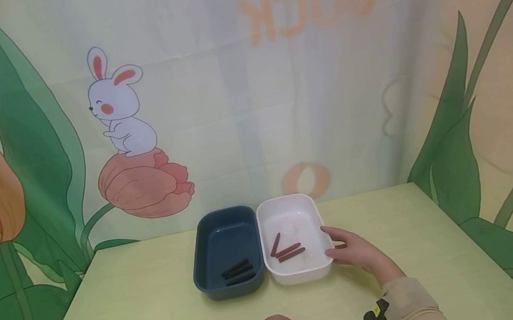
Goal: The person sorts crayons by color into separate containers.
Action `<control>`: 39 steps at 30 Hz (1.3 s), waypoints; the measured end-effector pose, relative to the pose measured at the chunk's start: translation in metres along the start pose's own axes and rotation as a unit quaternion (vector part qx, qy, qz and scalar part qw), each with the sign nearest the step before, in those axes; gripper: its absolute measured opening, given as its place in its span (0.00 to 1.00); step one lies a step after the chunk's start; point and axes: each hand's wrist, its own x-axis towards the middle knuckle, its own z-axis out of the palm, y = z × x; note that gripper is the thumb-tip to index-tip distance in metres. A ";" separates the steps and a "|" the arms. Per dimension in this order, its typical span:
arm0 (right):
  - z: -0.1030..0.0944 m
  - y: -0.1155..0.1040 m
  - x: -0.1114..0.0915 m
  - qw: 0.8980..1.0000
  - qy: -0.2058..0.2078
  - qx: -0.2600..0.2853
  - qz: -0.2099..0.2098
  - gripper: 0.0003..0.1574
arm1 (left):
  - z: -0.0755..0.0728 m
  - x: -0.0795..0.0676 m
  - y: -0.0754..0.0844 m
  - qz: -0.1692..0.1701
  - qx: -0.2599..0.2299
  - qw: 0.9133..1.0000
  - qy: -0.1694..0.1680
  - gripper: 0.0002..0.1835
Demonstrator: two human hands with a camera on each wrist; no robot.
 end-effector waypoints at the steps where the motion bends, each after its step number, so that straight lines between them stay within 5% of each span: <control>1: 0.000 0.000 0.000 1.000 0.000 -0.001 0.001 0.43 | 0.000 -0.001 0.001 -0.001 -0.004 1.000 0.004 0.10; 13: 0.001 0.000 0.000 1.000 0.010 -0.011 0.009 0.42 | -0.004 0.001 0.012 0.008 -0.042 0.998 0.055 0.11; 31: -0.002 0.004 0.002 1.000 0.001 0.003 0.000 0.42 | -0.031 0.031 0.058 0.124 -0.024 0.983 0.130 0.09; 39: -0.001 0.005 0.001 1.000 0.002 0.001 0.000 0.42 | -0.037 0.049 0.081 0.173 -0.060 0.976 0.116 0.10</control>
